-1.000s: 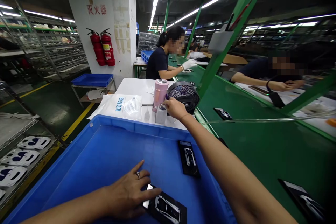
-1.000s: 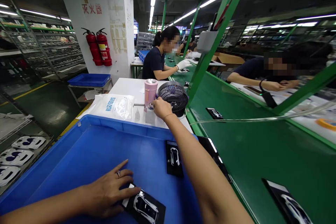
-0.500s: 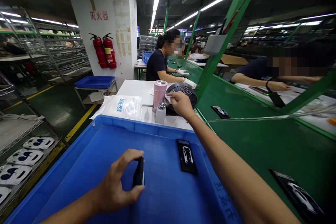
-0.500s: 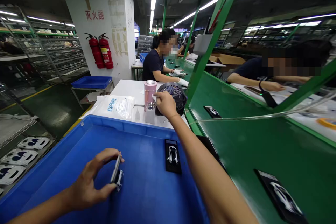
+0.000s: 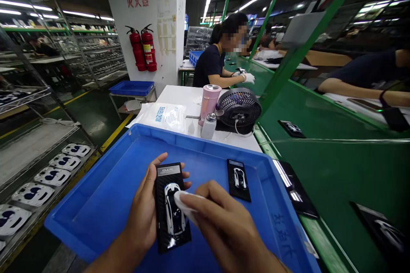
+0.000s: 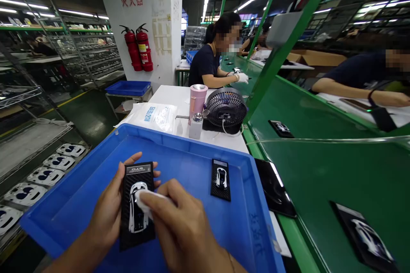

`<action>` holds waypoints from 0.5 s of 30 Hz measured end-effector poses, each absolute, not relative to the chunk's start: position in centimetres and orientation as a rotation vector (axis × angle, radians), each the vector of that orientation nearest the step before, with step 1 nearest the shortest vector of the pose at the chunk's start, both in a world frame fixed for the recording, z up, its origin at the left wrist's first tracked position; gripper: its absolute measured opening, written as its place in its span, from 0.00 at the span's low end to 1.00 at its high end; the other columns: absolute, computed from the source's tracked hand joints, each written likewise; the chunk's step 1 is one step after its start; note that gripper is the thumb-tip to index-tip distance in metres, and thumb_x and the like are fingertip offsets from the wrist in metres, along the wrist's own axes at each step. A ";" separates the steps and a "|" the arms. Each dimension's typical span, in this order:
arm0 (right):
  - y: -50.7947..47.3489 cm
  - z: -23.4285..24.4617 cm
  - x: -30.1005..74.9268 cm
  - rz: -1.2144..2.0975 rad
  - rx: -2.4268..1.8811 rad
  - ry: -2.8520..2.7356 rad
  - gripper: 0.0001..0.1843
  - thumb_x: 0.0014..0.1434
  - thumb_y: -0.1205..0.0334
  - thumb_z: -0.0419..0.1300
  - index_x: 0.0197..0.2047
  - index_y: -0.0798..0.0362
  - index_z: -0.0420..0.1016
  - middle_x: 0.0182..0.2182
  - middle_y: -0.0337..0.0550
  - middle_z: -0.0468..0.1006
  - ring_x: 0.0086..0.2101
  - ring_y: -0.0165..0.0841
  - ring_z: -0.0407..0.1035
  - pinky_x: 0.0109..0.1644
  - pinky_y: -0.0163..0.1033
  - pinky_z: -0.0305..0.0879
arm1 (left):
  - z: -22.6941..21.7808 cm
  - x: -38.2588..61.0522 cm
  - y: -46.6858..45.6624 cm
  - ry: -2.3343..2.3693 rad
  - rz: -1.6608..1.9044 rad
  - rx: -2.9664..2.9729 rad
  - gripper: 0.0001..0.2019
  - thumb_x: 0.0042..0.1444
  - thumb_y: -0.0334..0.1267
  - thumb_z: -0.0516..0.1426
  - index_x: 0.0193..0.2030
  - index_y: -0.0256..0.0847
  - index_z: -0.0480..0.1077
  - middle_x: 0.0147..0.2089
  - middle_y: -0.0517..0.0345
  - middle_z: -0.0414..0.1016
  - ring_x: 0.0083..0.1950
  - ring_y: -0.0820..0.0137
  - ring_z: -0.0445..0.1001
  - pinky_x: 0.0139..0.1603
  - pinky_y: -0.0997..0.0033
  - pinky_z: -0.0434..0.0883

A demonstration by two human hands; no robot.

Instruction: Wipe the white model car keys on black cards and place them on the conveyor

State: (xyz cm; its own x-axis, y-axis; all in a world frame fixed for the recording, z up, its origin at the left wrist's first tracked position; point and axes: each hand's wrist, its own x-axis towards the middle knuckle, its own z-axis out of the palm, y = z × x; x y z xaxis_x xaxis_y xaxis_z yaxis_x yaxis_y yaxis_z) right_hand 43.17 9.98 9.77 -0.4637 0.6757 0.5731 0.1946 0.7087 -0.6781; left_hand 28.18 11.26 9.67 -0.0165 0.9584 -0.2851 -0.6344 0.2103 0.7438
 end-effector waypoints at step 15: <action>9.1 9.3 44.5 0.661 -0.741 -2.163 0.19 0.61 0.75 0.48 0.54 0.51 0.64 0.32 0.43 0.62 0.30 0.29 0.59 0.30 0.34 0.59 | 10.2 29.1 10.8 0.925 1.393 0.428 0.22 0.56 0.49 0.49 0.57 0.47 0.60 0.46 0.47 0.75 0.41 0.59 0.76 0.42 0.58 0.72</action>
